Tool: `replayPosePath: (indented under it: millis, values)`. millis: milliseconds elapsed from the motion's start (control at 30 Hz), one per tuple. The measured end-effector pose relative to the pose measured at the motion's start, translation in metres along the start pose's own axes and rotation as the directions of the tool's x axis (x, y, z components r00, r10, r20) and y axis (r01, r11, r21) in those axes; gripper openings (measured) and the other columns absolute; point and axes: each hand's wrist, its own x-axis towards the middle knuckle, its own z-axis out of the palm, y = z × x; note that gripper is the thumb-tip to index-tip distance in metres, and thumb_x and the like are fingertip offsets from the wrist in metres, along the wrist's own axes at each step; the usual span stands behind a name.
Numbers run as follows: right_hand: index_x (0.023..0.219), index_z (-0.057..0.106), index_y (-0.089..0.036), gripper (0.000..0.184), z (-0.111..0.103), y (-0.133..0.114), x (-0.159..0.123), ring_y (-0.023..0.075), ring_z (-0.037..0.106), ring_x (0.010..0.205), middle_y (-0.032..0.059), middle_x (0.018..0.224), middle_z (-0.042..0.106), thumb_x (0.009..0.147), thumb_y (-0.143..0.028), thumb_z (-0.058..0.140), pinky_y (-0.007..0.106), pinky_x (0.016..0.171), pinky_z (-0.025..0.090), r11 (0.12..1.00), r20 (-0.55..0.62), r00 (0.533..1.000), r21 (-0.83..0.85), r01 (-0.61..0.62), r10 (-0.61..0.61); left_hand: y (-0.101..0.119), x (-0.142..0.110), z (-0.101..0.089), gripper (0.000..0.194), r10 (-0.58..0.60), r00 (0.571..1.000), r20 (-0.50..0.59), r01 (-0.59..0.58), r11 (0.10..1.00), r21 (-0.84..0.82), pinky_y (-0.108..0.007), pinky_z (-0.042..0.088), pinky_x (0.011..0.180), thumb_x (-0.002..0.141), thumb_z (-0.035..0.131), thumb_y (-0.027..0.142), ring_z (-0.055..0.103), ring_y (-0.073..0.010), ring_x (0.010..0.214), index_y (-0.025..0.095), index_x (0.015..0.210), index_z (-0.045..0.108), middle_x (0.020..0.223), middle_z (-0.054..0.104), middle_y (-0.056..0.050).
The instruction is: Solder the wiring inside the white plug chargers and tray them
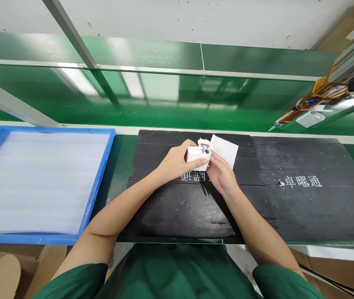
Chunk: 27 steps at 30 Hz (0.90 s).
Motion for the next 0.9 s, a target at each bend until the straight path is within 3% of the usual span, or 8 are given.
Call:
replayPosePath:
  millis: [133,267,367,467,567,700,800,900]
  values:
    - [0.102,0.070,-0.026,0.030,-0.002,0.001,0.003,0.0267,0.060,0.113,0.0040,0.116,0.069,0.083,-0.046,0.058,0.042,0.092,0.052,0.996,-0.023,0.996,0.027,0.083,-0.082,-0.011,0.003,0.007,0.043,0.170,0.984,-0.055,-0.161,0.977,0.143,-0.027,0.047,0.075,0.077,0.073,0.044,0.061,-0.0170,0.083,0.018,0.110,0.062,0.098,0.069,-0.004]
    - [0.107,0.065,-0.027,0.037,-0.007,0.005,0.005,0.0230,0.059,0.112,0.0049,0.119,0.064,0.087,-0.055,0.051,0.039,0.093,0.050,0.980,-0.147,0.975,-0.133,0.149,-0.168,-0.026,0.005,0.015,0.047,0.394,0.911,-0.123,-0.326,0.870,0.370,-0.033,0.047,0.081,0.081,0.069,0.046,0.057,-0.0202,0.088,0.018,0.118,0.063,0.104,0.070,-0.007]
    - [0.100,0.065,-0.026,0.040,-0.010,0.006,0.004,0.0216,0.059,0.106,0.0056,0.114,0.061,0.086,-0.060,0.052,0.036,0.085,0.052,0.939,-0.274,0.929,-0.304,0.162,-0.249,-0.034,0.005,0.020,0.043,0.501,0.858,-0.115,-0.373,0.761,0.531,-0.034,0.045,0.077,0.088,0.061,0.044,0.054,-0.0213,0.085,0.019,0.123,0.062,0.110,0.071,-0.007]
    - [0.094,0.065,-0.025,0.036,-0.008,0.004,0.002,0.0196,0.060,0.092,0.0046,0.100,0.063,0.084,-0.058,0.057,0.034,0.079,0.052,0.920,-0.282,0.921,-0.359,0.157,-0.268,-0.039,0.003,0.024,0.040,0.539,0.837,-0.089,-0.363,0.670,0.647,-0.035,0.040,0.073,0.093,0.052,0.039,0.054,-0.0221,0.084,0.022,0.129,0.059,0.113,0.071,-0.007]
    - [0.094,0.066,-0.024,0.027,-0.004,0.002,-0.003,0.0191,0.061,0.089,0.0043,0.098,0.065,0.084,-0.049,0.062,0.036,0.083,0.052,0.897,-0.274,0.909,-0.401,0.189,-0.314,-0.043,0.003,0.027,0.045,0.559,0.821,-0.113,-0.350,0.651,0.674,-0.035,0.038,0.073,0.094,0.050,0.040,0.054,-0.0224,0.083,0.024,0.136,0.054,0.112,0.071,-0.007]
    - [0.111,0.064,-0.027,0.026,0.003,0.002,-0.009,0.0219,0.062,0.104,0.0055,0.114,0.066,0.088,-0.038,0.060,0.041,0.095,0.050,0.860,-0.218,0.898,-0.439,0.260,-0.382,-0.049,0.005,0.027,0.053,0.547,0.808,-0.219,-0.294,0.697,0.653,-0.036,0.041,0.081,0.091,0.053,0.045,0.054,-0.0228,0.085,0.018,0.137,0.052,0.107,0.070,-0.010]
    - [0.123,0.059,-0.029,0.034,0.006,0.004,-0.012,0.0226,0.058,0.117,0.0064,0.126,0.061,0.090,-0.034,0.057,0.042,0.101,0.048,0.840,-0.154,0.897,-0.444,0.311,-0.413,-0.053,0.008,0.026,0.036,0.608,0.748,-0.267,-0.320,0.682,0.657,-0.036,0.045,0.086,0.091,0.054,0.039,0.057,-0.0226,0.090,0.020,0.121,0.065,0.104,0.070,-0.009]
    - [0.121,0.062,-0.030,0.034,0.006,0.006,-0.012,0.0221,0.057,0.118,0.0061,0.129,0.058,0.088,-0.035,0.059,0.040,0.100,0.049,0.824,-0.209,0.869,-0.472,0.312,-0.449,-0.053,0.010,0.024,0.025,0.677,0.673,-0.298,-0.396,0.670,0.628,-0.037,0.050,0.090,0.092,0.053,0.029,0.059,-0.0224,0.102,0.022,0.111,0.068,0.102,0.071,-0.008]
